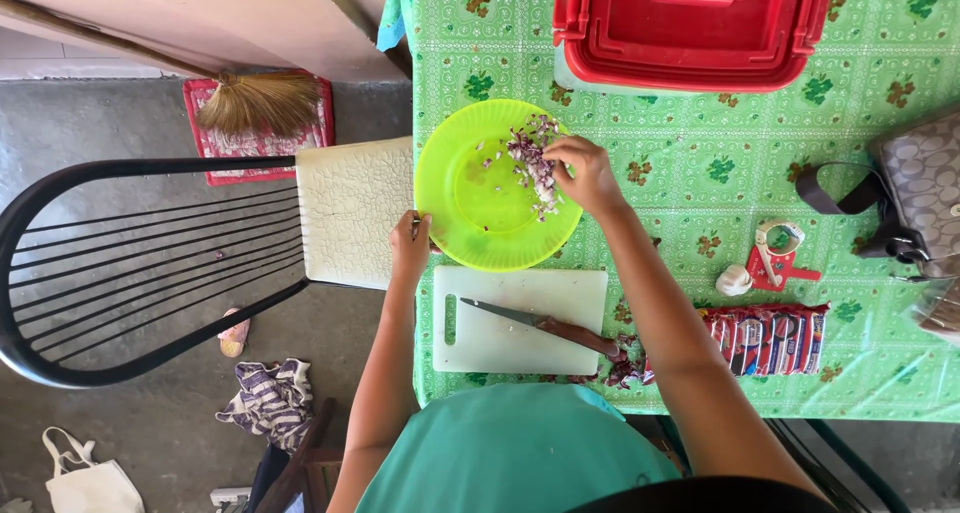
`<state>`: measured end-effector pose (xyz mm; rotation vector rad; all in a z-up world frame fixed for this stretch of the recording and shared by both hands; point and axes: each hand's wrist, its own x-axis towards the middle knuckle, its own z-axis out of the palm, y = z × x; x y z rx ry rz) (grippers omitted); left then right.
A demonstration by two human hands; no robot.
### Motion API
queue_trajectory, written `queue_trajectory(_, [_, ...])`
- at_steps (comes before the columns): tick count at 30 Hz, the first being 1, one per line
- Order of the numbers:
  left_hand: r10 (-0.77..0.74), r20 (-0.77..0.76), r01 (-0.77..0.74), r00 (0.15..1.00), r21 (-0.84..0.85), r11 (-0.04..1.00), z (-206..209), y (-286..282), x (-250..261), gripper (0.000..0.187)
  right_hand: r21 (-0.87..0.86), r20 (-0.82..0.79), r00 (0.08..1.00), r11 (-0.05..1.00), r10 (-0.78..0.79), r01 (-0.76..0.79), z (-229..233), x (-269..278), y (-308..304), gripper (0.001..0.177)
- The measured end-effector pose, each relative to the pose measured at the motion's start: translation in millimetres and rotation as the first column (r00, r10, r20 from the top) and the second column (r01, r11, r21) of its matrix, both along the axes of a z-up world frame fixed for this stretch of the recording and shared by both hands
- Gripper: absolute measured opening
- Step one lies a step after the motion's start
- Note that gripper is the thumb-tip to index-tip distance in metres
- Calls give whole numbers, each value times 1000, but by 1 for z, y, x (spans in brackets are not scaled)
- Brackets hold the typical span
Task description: Chopping and peeling red onions or shallots on a white cutting board at a table.
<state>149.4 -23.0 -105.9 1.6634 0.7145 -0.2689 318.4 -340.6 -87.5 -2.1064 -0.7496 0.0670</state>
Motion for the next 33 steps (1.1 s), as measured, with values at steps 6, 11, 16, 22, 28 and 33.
queue_trajectory(6, [7,-20,-7,1000,7,1000,4,-1,4,17,-171,231,866,858,-443,484,-33,26,-34,20])
queue_trajectory(11, [8,-15,-8,1000,0,1000,0,-1,4,17,-143,289,883,895,-370,422,-37,53,-38,26])
queue_trajectory(16, [35,-6,-35,999,-51,998,3,0,3,19,-140,323,867,887,-380,441,-56,61,-49,25])
queue_trajectory(22, [15,-20,-15,1000,-7,1000,9,-1,5,18,-218,296,914,912,-279,349,-40,62,-50,27])
queue_trajectory(28, [15,-19,-15,1000,-6,1000,7,-2,6,19,-301,364,911,901,-194,312,-60,60,-42,22])
queue_trajectory(33, [25,-40,-26,999,-18,1000,8,-2,5,20,-400,345,912,845,-221,356,-45,59,-29,24])
